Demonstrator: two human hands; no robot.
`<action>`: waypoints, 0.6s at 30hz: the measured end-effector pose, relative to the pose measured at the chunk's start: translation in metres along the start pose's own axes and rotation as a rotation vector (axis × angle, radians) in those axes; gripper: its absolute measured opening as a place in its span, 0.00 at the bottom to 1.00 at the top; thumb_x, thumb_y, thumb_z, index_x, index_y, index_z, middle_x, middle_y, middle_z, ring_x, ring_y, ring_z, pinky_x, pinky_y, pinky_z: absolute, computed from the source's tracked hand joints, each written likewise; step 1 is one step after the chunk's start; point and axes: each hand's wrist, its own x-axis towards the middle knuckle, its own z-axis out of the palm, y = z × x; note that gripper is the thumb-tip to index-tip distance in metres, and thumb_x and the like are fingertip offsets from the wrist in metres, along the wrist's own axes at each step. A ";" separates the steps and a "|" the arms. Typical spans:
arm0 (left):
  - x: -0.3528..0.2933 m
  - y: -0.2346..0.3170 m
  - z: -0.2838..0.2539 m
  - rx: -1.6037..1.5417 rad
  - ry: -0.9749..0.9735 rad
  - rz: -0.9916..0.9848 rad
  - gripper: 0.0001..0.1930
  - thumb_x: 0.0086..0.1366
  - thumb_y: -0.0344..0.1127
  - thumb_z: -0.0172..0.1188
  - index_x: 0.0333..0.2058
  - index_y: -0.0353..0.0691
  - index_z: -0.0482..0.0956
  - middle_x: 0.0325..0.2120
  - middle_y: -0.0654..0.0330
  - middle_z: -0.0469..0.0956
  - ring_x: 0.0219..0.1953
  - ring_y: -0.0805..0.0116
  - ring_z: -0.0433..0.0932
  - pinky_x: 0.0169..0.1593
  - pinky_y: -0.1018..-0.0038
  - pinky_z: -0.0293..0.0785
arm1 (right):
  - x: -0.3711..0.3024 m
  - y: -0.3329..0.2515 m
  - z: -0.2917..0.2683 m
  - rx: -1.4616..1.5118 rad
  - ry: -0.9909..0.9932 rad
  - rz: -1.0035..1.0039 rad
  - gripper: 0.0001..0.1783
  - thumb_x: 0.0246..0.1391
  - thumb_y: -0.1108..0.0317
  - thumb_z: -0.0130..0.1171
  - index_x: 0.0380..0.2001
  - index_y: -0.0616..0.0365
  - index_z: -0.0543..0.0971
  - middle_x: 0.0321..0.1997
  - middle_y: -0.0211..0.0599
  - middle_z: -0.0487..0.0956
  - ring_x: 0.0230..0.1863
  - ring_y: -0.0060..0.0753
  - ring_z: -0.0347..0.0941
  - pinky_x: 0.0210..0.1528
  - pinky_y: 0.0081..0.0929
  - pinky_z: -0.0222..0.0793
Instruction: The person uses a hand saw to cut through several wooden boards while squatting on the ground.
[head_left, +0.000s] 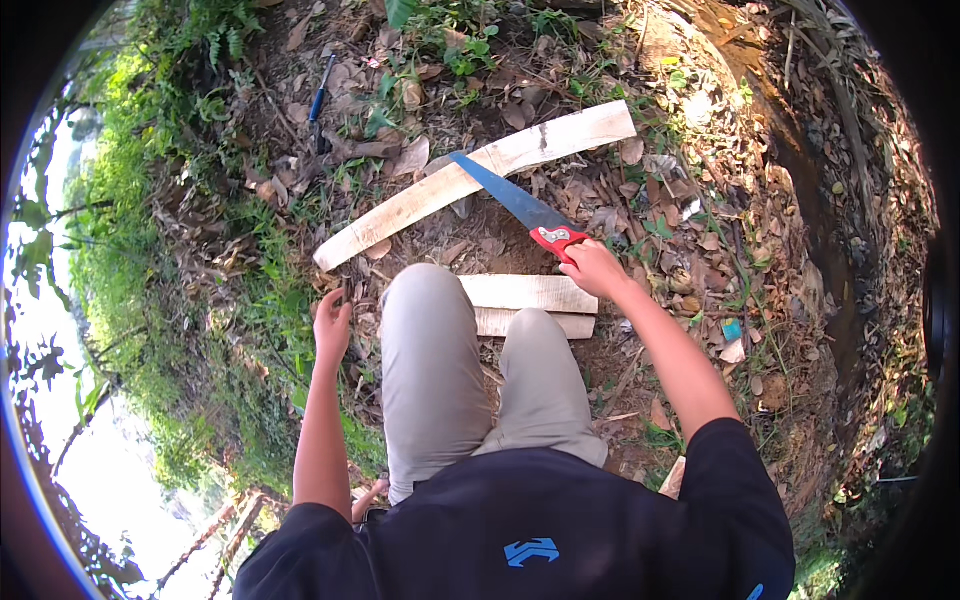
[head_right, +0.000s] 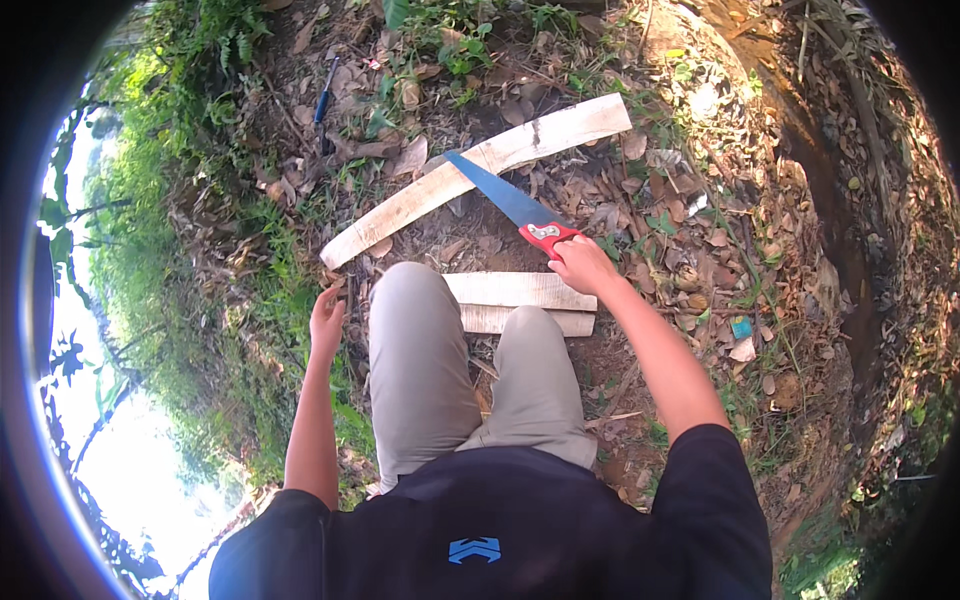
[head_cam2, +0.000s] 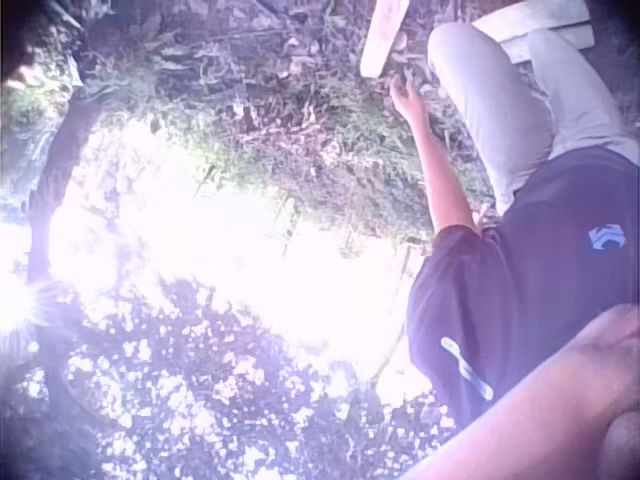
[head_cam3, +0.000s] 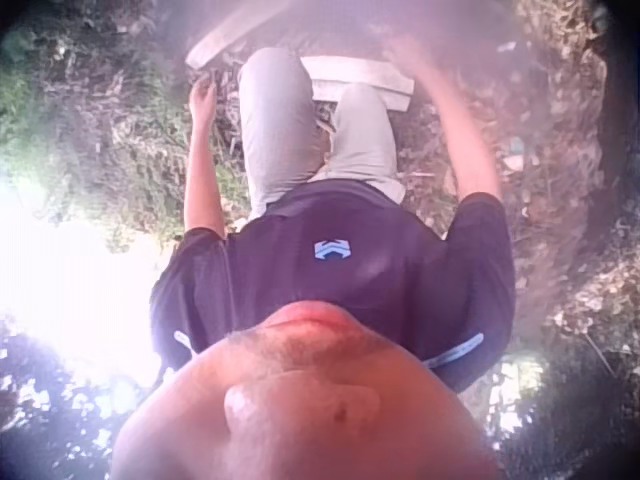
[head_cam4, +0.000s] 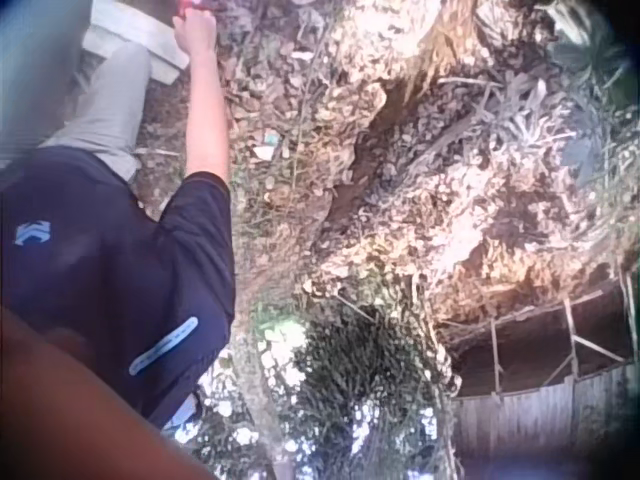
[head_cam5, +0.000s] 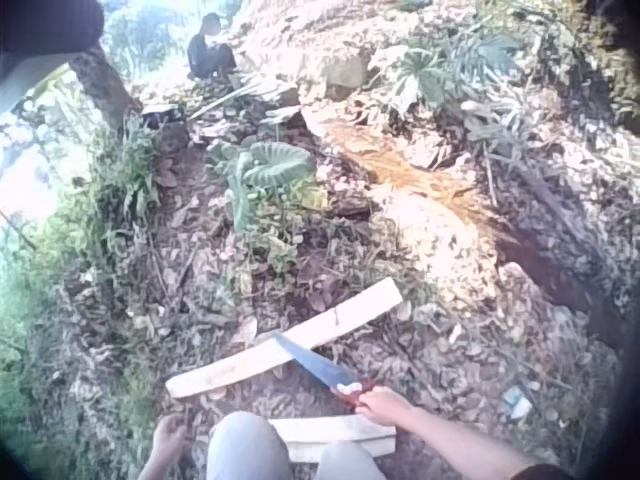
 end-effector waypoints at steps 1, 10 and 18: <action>0.027 0.010 0.027 -0.022 -0.133 -0.060 0.20 0.69 0.33 0.62 0.59 0.39 0.76 0.49 0.55 0.81 0.40 0.73 0.81 0.46 0.72 0.77 | -0.002 0.004 0.002 0.042 0.061 0.006 0.16 0.63 0.56 0.58 0.34 0.60 0.77 0.40 0.50 0.81 0.50 0.55 0.74 0.56 0.49 0.67; 0.193 0.015 0.182 0.319 -0.145 0.534 0.27 0.71 0.41 0.60 0.66 0.45 0.67 0.70 0.45 0.62 0.73 0.45 0.60 0.72 0.55 0.59 | 0.000 -0.009 0.079 0.134 0.453 -0.071 0.12 0.60 0.62 0.62 0.33 0.60 0.76 0.33 0.44 0.76 0.42 0.52 0.72 0.50 0.45 0.67; 0.176 -0.036 0.224 0.359 -0.243 0.633 0.32 0.69 0.42 0.63 0.69 0.46 0.64 0.73 0.42 0.55 0.71 0.40 0.61 0.71 0.55 0.60 | 0.019 0.028 0.246 -0.165 0.583 -0.004 0.14 0.57 0.62 0.66 0.39 0.60 0.77 0.42 0.45 0.75 0.53 0.51 0.72 0.65 0.45 0.66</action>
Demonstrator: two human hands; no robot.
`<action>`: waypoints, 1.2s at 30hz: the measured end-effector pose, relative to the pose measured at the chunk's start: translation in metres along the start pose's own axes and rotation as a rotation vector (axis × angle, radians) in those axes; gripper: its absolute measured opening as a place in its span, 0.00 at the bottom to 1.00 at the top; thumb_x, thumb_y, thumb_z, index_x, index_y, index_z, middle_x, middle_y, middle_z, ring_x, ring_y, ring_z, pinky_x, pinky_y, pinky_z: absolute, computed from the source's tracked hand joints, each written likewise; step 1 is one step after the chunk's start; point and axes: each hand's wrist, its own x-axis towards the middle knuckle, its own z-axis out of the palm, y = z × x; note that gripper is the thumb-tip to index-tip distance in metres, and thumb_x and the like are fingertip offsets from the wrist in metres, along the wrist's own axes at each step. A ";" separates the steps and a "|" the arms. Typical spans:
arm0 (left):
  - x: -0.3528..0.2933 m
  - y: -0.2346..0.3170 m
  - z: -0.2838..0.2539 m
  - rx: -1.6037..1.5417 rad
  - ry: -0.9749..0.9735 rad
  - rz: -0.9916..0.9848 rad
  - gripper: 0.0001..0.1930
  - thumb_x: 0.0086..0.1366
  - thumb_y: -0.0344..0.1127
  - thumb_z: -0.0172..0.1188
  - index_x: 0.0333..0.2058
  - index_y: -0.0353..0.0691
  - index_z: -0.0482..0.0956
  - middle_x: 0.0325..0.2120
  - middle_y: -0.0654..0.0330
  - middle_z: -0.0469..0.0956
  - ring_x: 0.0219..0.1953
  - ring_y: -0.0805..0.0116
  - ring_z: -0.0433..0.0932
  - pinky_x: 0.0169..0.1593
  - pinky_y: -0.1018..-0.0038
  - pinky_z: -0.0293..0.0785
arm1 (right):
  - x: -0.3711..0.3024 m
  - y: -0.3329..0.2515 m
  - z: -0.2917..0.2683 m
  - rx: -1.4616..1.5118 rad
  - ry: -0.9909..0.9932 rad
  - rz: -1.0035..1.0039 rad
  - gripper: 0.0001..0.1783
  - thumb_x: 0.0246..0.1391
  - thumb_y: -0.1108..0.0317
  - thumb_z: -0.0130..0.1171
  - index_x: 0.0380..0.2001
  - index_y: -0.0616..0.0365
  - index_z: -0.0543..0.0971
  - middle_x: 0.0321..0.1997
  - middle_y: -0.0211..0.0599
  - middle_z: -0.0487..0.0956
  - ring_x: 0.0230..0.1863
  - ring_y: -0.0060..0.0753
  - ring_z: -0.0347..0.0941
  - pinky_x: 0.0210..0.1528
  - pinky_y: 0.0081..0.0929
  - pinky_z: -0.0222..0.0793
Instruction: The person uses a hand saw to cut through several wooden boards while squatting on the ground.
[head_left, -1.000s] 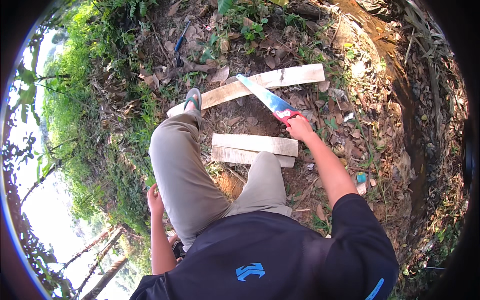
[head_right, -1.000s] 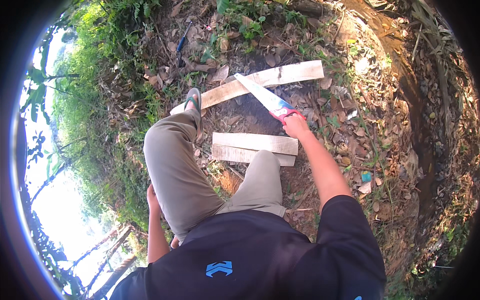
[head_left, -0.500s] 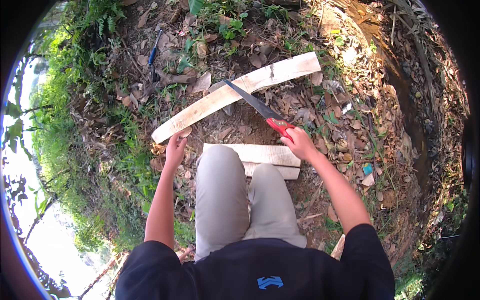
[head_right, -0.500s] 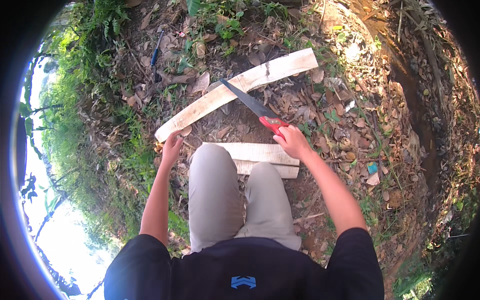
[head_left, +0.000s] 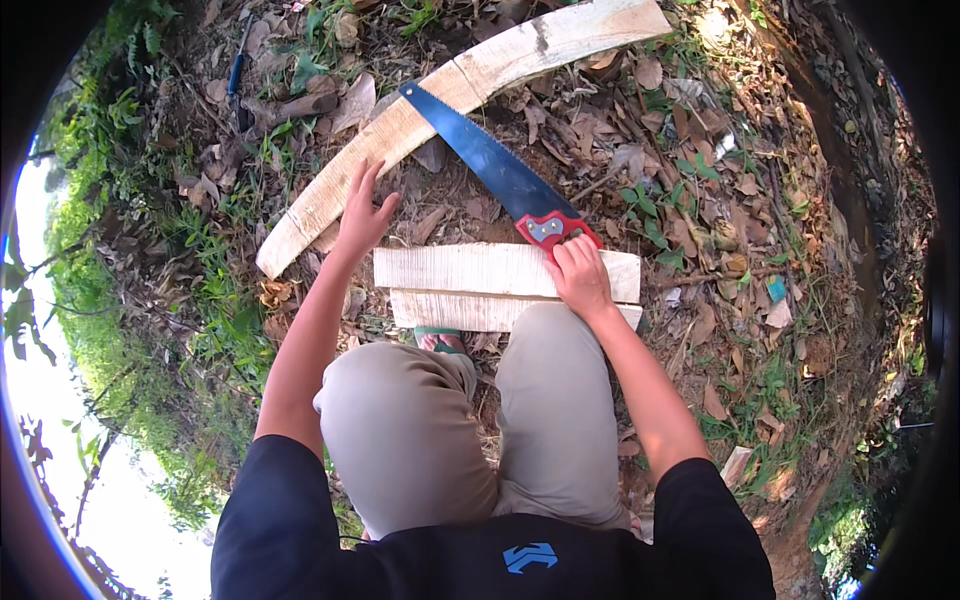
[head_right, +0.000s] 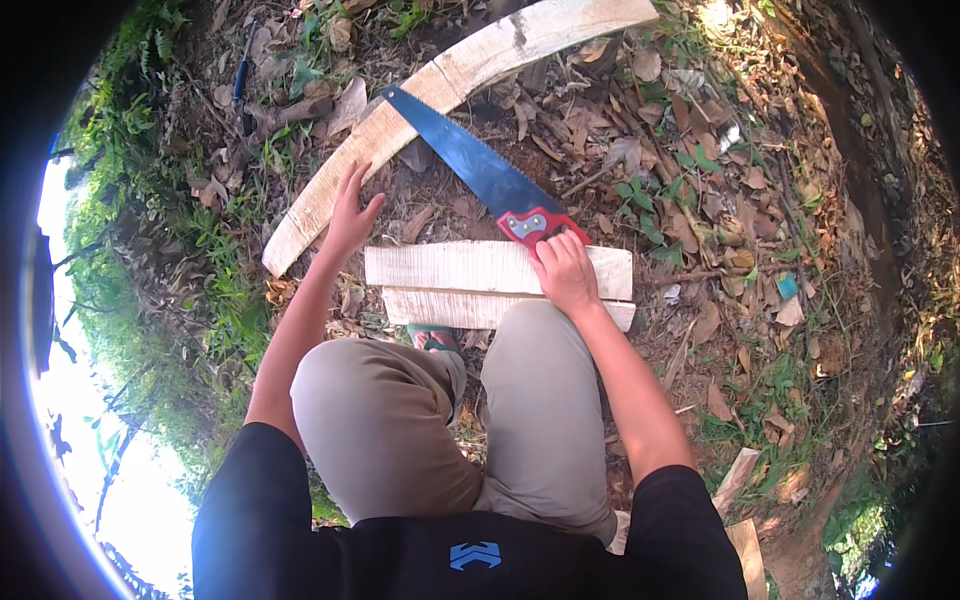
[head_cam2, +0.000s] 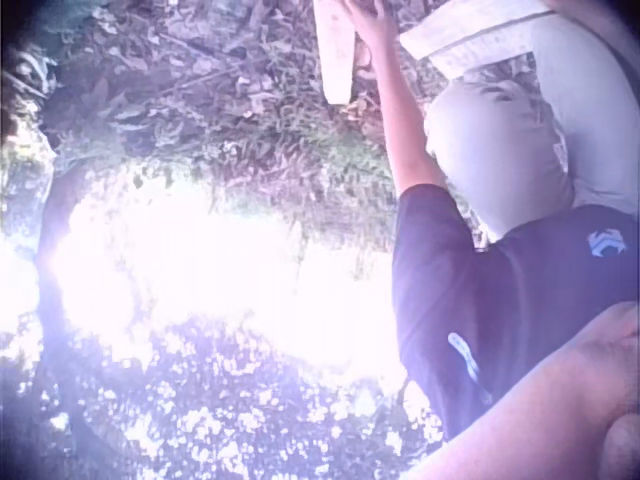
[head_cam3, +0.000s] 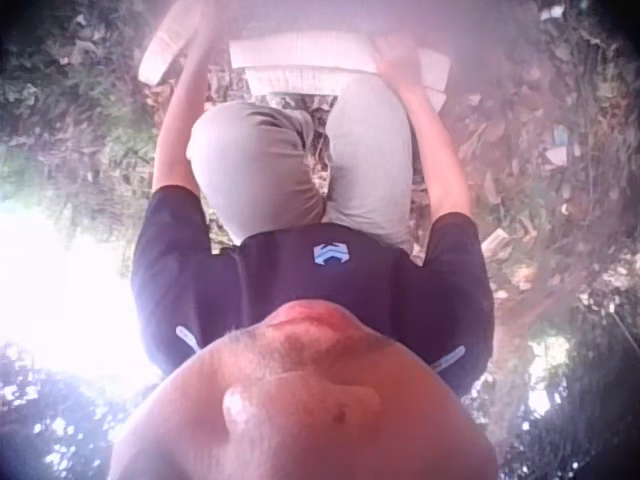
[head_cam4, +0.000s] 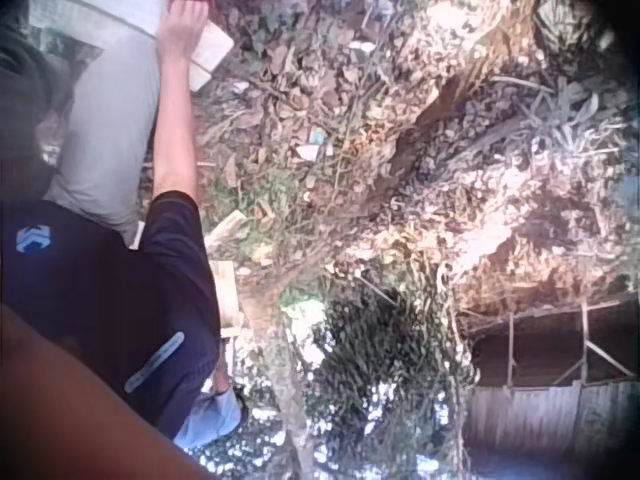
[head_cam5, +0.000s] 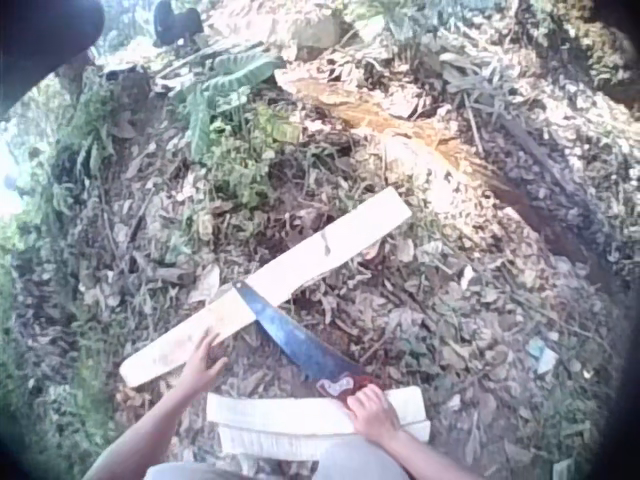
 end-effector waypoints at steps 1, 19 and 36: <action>-0.010 0.001 0.002 -0.080 0.022 -0.017 0.30 0.68 0.39 0.64 0.67 0.45 0.67 0.71 0.43 0.59 0.70 0.42 0.63 0.70 0.56 0.62 | -0.003 -0.004 0.008 -0.038 0.050 -0.005 0.16 0.57 0.61 0.66 0.41 0.59 0.77 0.44 0.45 0.75 0.54 0.51 0.71 0.65 0.45 0.66; -0.178 -0.012 0.012 -0.293 0.082 -0.285 0.20 0.68 0.30 0.60 0.58 0.42 0.76 0.64 0.52 0.69 0.59 0.60 0.75 0.56 0.64 0.76 | -0.014 -0.009 0.017 -0.165 -0.184 -0.012 0.30 0.65 0.51 0.59 0.58 0.62 0.66 0.58 0.52 0.69 0.64 0.59 0.62 0.74 0.53 0.52; -0.423 0.007 -0.144 -0.469 -0.522 -0.963 0.16 0.72 0.33 0.59 0.56 0.38 0.76 0.45 0.58 0.82 0.45 0.70 0.81 0.53 0.71 0.78 | 0.031 -0.045 0.010 -0.343 -0.493 0.188 0.22 0.58 0.50 0.63 0.44 0.52 0.71 0.46 0.39 0.79 0.58 0.42 0.72 0.72 0.40 0.57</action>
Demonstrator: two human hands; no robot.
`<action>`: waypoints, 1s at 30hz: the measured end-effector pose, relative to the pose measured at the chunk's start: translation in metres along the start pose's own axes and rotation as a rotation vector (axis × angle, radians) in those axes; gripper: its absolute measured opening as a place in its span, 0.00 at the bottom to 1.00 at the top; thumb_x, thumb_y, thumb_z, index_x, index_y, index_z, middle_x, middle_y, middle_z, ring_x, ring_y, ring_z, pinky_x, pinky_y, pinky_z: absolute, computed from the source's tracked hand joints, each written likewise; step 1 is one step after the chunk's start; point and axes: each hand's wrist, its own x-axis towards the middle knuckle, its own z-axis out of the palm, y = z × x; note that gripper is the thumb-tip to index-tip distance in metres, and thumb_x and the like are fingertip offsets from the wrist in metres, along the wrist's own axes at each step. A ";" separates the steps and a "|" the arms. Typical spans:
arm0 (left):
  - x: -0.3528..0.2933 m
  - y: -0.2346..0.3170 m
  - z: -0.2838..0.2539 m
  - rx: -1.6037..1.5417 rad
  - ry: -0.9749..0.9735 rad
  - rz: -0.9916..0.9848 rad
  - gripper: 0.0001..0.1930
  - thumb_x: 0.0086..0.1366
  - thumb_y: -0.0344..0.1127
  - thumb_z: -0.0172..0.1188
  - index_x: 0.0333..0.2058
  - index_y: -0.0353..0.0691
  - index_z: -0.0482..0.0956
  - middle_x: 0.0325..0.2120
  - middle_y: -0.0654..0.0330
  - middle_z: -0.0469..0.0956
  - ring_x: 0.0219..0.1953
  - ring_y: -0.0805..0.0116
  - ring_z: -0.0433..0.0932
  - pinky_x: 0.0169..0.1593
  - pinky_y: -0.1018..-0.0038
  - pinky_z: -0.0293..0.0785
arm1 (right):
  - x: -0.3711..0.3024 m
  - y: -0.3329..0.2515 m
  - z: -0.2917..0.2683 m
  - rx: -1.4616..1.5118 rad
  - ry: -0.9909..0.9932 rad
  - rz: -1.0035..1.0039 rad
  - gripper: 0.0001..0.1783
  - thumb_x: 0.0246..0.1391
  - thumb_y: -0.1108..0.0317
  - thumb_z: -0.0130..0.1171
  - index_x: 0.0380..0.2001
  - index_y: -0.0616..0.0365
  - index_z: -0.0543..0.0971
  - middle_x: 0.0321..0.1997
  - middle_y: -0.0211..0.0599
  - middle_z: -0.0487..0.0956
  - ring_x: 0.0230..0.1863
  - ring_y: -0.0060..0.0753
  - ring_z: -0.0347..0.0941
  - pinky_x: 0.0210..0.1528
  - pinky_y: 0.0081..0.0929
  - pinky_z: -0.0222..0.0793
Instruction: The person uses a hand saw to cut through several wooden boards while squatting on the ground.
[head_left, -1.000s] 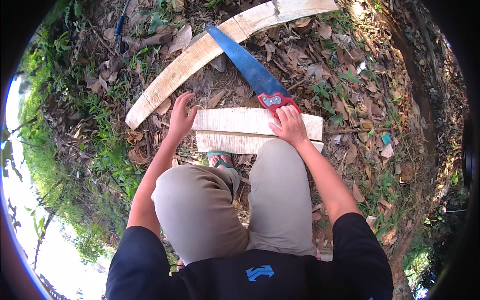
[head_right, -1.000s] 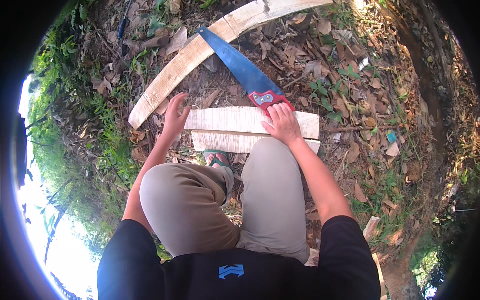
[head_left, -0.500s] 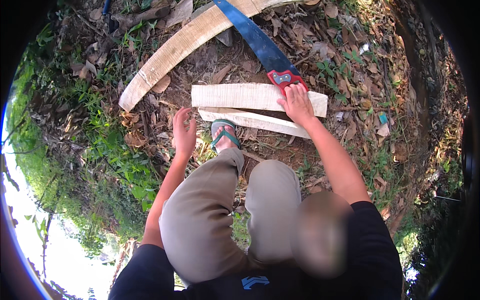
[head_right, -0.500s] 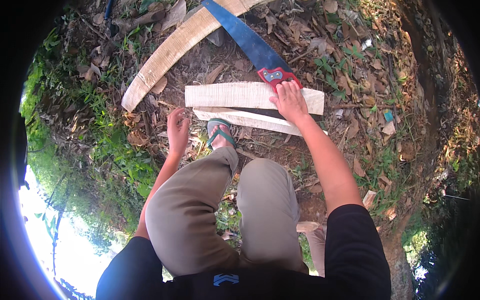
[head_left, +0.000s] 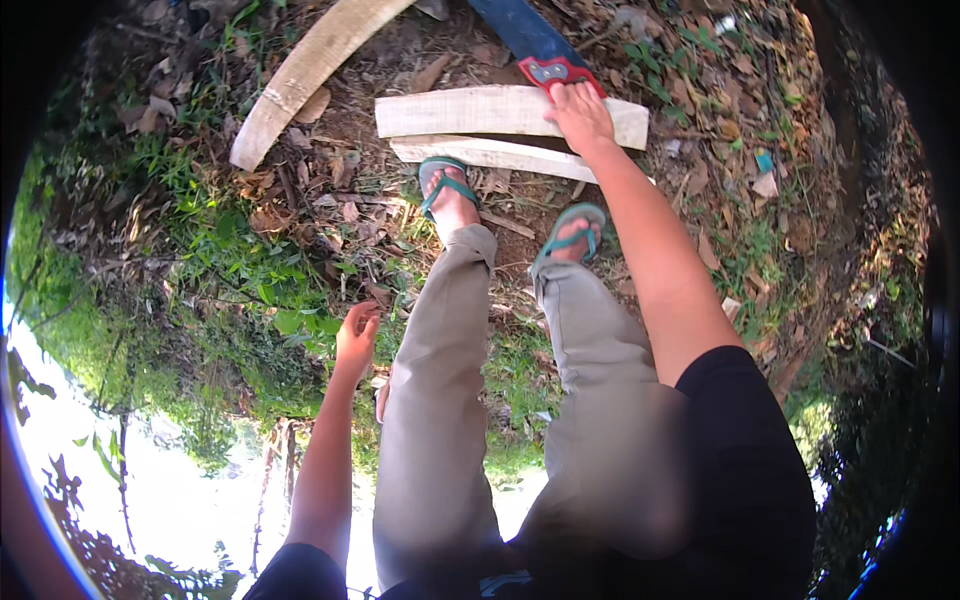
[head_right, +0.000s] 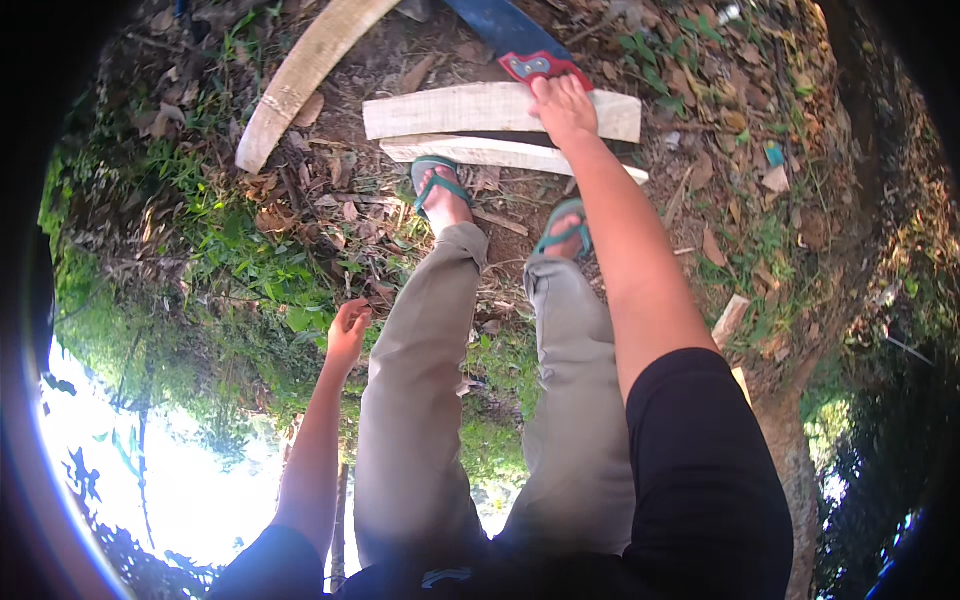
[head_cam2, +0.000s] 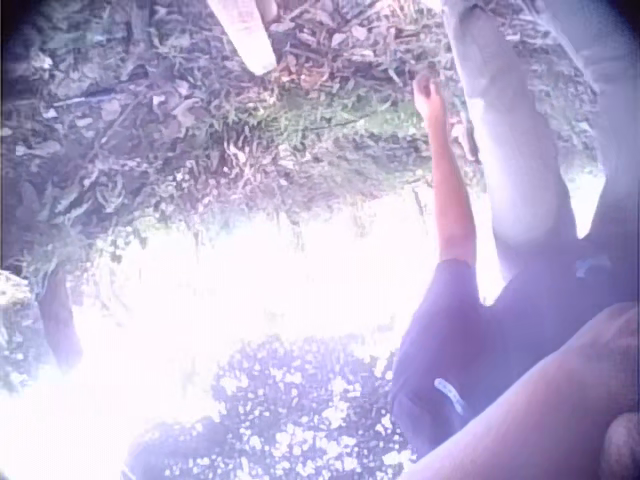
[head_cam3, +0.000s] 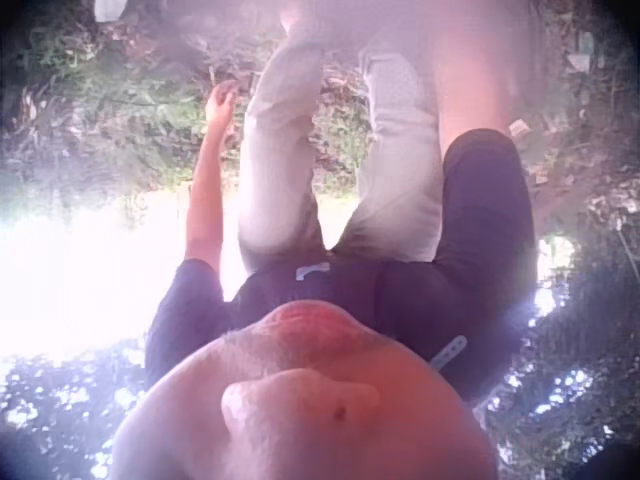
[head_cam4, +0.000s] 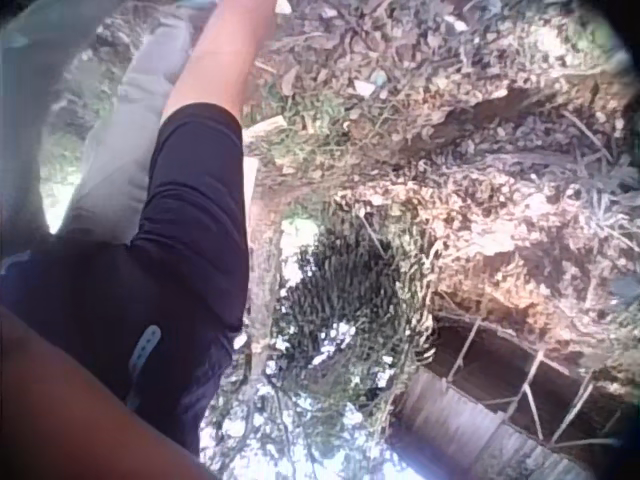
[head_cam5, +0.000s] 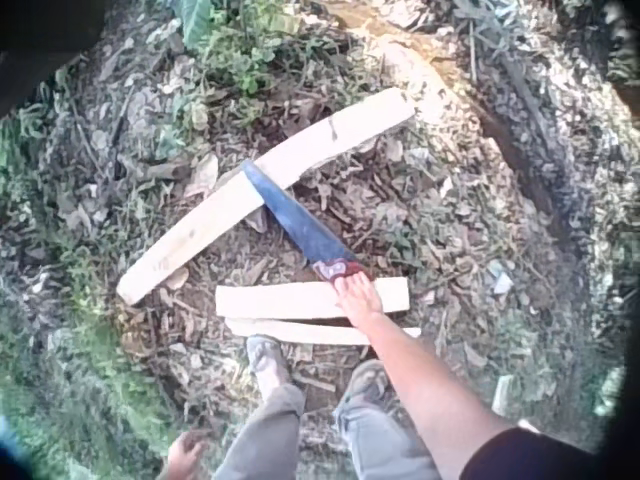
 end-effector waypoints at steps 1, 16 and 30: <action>-0.006 -0.001 -0.003 0.024 0.000 -0.017 0.15 0.73 0.34 0.59 0.56 0.40 0.76 0.45 0.59 0.81 0.44 0.71 0.80 0.49 0.73 0.78 | 0.002 -0.006 -0.001 -0.017 -0.012 0.008 0.22 0.58 0.50 0.63 0.45 0.53 0.71 0.46 0.39 0.79 0.58 0.42 0.72 0.72 0.40 0.56; -0.047 0.149 -0.008 0.086 -0.130 0.135 0.17 0.75 0.34 0.56 0.59 0.39 0.74 0.49 0.57 0.81 0.43 0.73 0.80 0.47 0.76 0.76 | -0.089 -0.148 -0.096 0.469 0.113 0.558 0.18 0.54 0.65 0.62 0.48 0.58 0.78 0.51 0.45 0.76 0.53 0.49 0.74 0.59 0.47 0.68; -0.079 0.162 -0.038 0.243 -0.267 0.147 0.18 0.75 0.40 0.55 0.60 0.45 0.74 0.50 0.59 0.83 0.45 0.70 0.81 0.45 0.73 0.75 | -0.398 -0.167 -0.250 1.382 -0.471 0.556 0.36 0.55 0.43 0.67 0.64 0.43 0.75 0.76 0.50 0.61 0.77 0.55 0.53 0.75 0.49 0.51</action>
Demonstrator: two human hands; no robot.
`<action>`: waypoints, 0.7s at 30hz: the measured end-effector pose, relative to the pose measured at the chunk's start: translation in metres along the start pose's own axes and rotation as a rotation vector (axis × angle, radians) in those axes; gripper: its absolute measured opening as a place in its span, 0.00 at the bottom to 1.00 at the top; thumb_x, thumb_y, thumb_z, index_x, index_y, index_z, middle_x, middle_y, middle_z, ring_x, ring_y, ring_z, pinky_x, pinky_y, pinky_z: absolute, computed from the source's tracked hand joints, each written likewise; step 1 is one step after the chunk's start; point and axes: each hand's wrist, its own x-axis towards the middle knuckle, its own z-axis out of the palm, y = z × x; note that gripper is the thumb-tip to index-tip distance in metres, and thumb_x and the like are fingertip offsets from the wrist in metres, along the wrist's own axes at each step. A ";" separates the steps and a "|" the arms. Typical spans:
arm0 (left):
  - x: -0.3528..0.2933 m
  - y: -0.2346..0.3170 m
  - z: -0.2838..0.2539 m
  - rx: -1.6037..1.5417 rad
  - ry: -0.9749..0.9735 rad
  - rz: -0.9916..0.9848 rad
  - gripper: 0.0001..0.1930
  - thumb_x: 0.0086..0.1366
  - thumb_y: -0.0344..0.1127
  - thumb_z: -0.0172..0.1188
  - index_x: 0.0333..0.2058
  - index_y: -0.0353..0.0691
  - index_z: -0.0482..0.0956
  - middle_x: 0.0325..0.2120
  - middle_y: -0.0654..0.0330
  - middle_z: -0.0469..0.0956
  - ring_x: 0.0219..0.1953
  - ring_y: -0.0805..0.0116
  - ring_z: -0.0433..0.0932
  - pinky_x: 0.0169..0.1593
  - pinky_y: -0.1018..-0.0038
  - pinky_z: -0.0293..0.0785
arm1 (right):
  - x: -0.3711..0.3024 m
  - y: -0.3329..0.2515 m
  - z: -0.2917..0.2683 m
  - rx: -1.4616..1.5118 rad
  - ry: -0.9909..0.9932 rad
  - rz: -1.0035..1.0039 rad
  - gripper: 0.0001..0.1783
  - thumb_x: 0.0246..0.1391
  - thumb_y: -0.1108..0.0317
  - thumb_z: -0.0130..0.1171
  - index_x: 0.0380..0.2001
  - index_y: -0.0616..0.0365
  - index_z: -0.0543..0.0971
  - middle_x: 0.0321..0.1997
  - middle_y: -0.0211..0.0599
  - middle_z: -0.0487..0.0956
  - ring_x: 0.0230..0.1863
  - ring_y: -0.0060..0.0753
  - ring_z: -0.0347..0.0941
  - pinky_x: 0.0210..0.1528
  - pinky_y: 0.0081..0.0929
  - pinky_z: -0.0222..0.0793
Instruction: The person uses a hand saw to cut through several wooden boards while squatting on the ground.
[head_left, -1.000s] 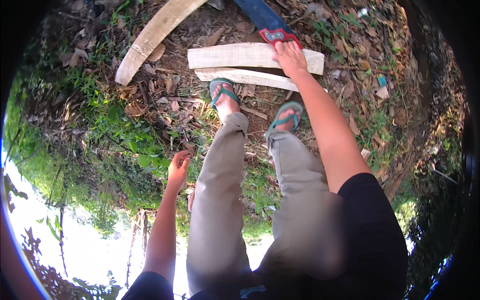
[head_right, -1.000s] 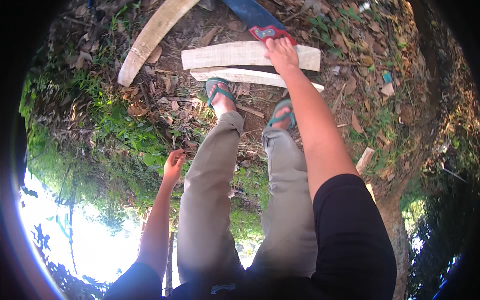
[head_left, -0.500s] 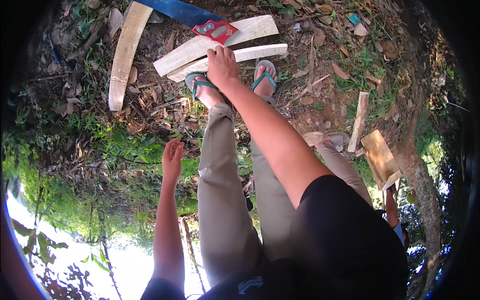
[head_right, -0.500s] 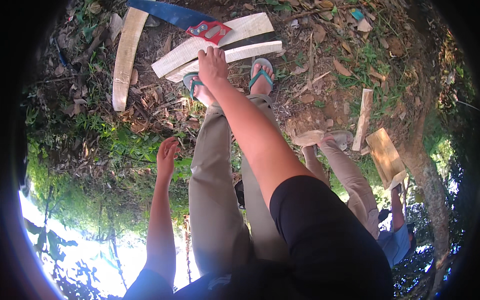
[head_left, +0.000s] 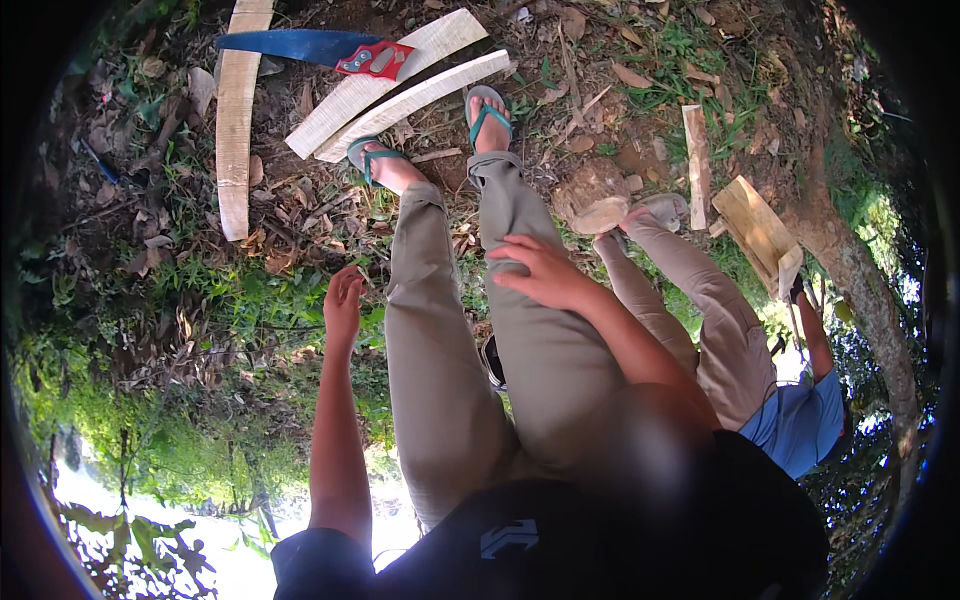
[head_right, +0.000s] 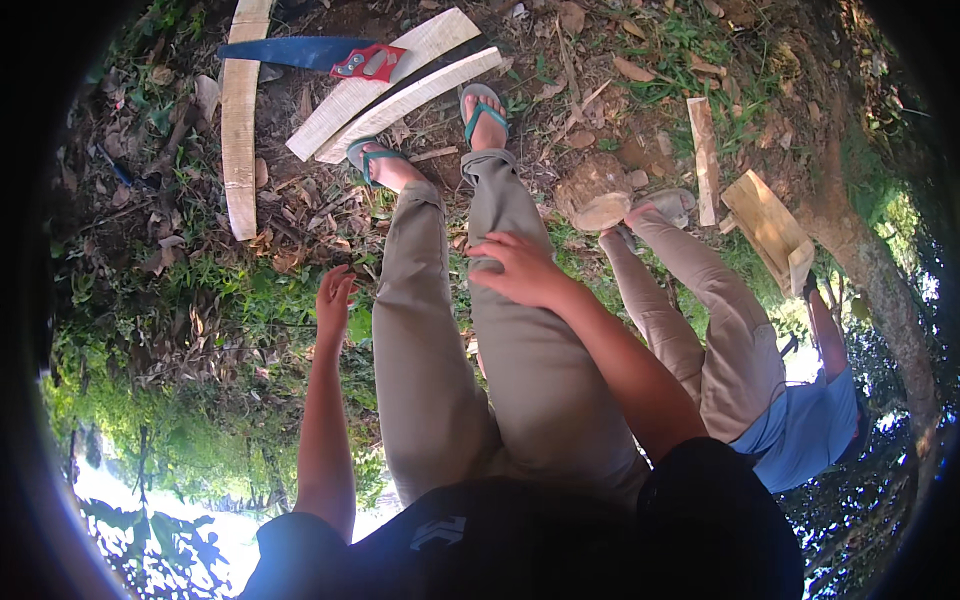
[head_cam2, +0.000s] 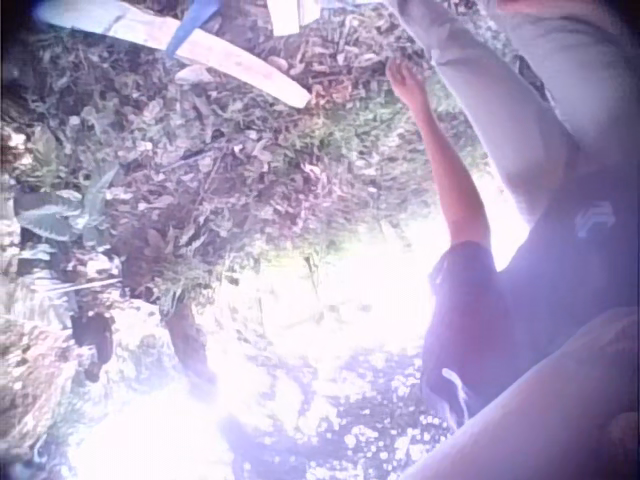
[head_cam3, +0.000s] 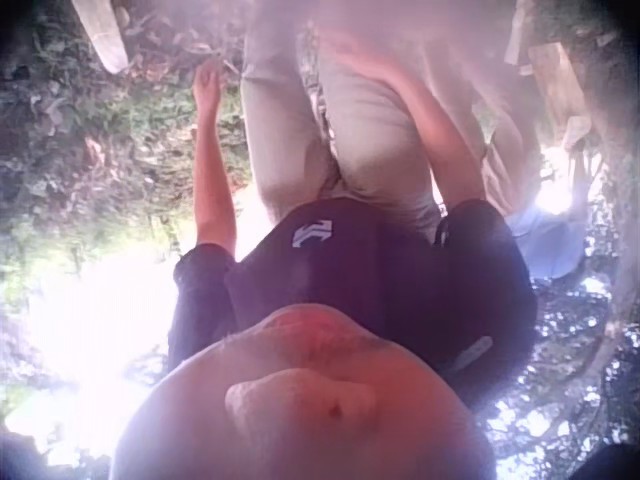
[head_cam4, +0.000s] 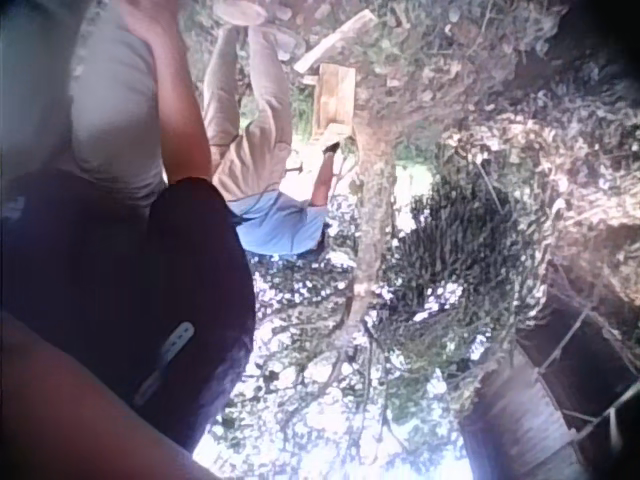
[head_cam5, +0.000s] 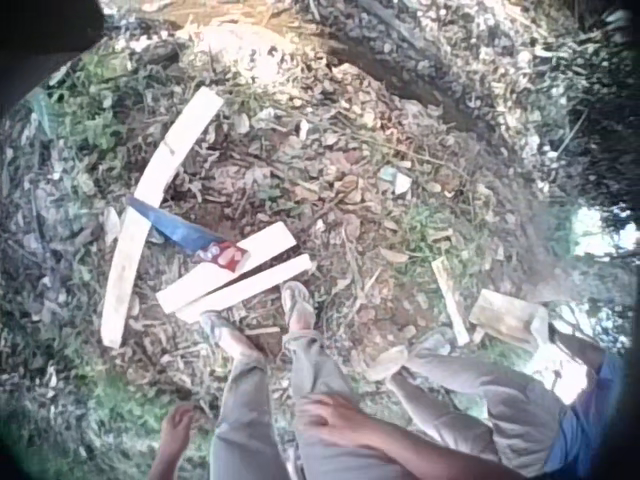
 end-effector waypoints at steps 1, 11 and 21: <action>0.001 -0.002 -0.002 0.009 0.003 0.000 0.18 0.75 0.40 0.55 0.60 0.45 0.74 0.50 0.59 0.83 0.45 0.70 0.81 0.45 0.73 0.75 | -0.019 -0.018 0.001 -0.128 0.039 -0.004 0.37 0.54 0.44 0.68 0.64 0.45 0.74 0.76 0.50 0.60 0.77 0.56 0.53 0.76 0.48 0.51; -0.010 -0.011 -0.019 0.096 0.039 0.026 0.18 0.73 0.48 0.62 0.43 0.36 0.84 0.36 0.63 0.87 0.37 0.75 0.82 0.38 0.78 0.72 | -0.141 -0.095 0.041 -0.557 0.336 0.162 0.36 0.49 0.47 0.72 0.55 0.55 0.74 0.63 0.45 0.69 0.60 0.50 0.67 0.61 0.45 0.64; -0.031 -0.001 -0.023 0.021 0.042 0.033 0.19 0.75 0.49 0.56 0.55 0.44 0.79 0.45 0.60 0.85 0.40 0.72 0.82 0.42 0.74 0.75 | -0.134 -0.093 -0.001 -0.601 0.468 0.027 0.22 0.66 0.48 0.59 0.27 0.56 0.77 0.23 0.45 0.80 0.29 0.57 0.77 0.34 0.50 0.72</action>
